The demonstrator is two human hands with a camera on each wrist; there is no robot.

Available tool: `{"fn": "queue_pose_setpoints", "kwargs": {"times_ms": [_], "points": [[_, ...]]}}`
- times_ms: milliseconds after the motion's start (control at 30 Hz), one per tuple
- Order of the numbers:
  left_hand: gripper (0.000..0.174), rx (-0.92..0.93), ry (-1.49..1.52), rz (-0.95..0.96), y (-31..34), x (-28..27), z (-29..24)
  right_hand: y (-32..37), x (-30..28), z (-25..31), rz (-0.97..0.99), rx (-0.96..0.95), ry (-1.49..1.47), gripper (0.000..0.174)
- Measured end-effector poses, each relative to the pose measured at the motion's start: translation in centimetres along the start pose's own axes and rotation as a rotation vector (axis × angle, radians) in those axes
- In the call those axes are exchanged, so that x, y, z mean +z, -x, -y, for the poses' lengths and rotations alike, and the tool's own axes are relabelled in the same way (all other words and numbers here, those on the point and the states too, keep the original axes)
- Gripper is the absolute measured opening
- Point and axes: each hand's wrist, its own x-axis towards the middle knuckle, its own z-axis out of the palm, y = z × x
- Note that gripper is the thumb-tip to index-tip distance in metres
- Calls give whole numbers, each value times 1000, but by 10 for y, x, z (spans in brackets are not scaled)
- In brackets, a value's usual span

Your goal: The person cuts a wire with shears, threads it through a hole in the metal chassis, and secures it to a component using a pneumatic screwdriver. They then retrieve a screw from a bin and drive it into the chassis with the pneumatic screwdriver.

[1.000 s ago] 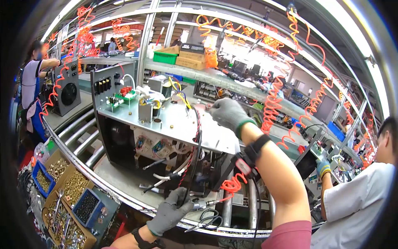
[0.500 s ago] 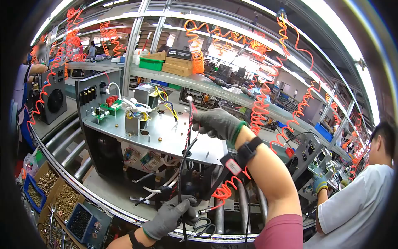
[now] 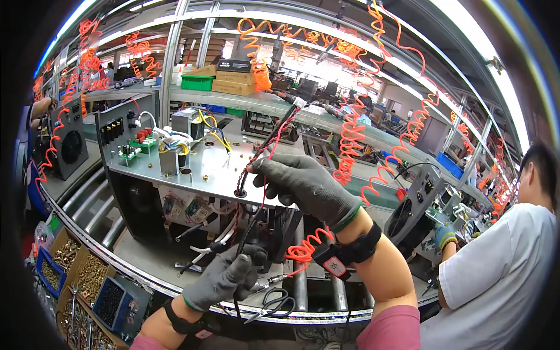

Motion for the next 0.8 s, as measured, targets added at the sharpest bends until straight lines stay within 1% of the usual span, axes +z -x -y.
{"fn": "queue_pose_setpoints", "kwargs": {"times_ms": [67,100,133,167,200,233,267,333,400,433,500,533,600,633,700,733,800], "points": [[44,24,-25,-16,2,3,-6,6,2,0,-32,-64,-2,31],[42,50,-43,-33,3,4,-8,10,5,0,-32,-65,-6,31],[42,47,-43,-36,3,5,-9,14,8,0,-33,-44,-82,30],[40,59,-50,-69,3,7,-8,17,11,-1,-33,-22,-157,29],[39,69,-57,-103,3,9,-7,19,11,-6,-31,-18,-160,29],[38,133,-40,-90,0,10,1,19,10,-13,9,-23,-211,29],[38,127,-38,-93,1,12,2,20,10,-18,48,-28,-262,28],[37,103,47,-129,2,13,3,25,14,-18,23,-28,-234,27],[38,113,49,-124,2,12,5,28,18,-19,-57,-43,-125,25],[38,123,93,-109,2,13,5,31,22,-17,-56,-39,-128,25],[38,129,166,-75,1,12,7,36,31,-16,-81,31,-99,22],[38,125,168,-75,1,12,7,35,34,-24,-37,-43,-98,21],[34,160,168,-56,-2,12,5,38,43,-35,-69,-162,-94,23],[32,153,182,-74,0,14,2,40,42,-35,-69,-152,-96,23],[31,148,171,-67,0,12,2,39,36,-31,-98,-49,-71,28],[31,150,155,-57,0,11,2,33,33,-35,-197,-29,20,33],[30,158,159,-49,-2,10,4,30,29,-37,-155,-142,-99,33]]}}
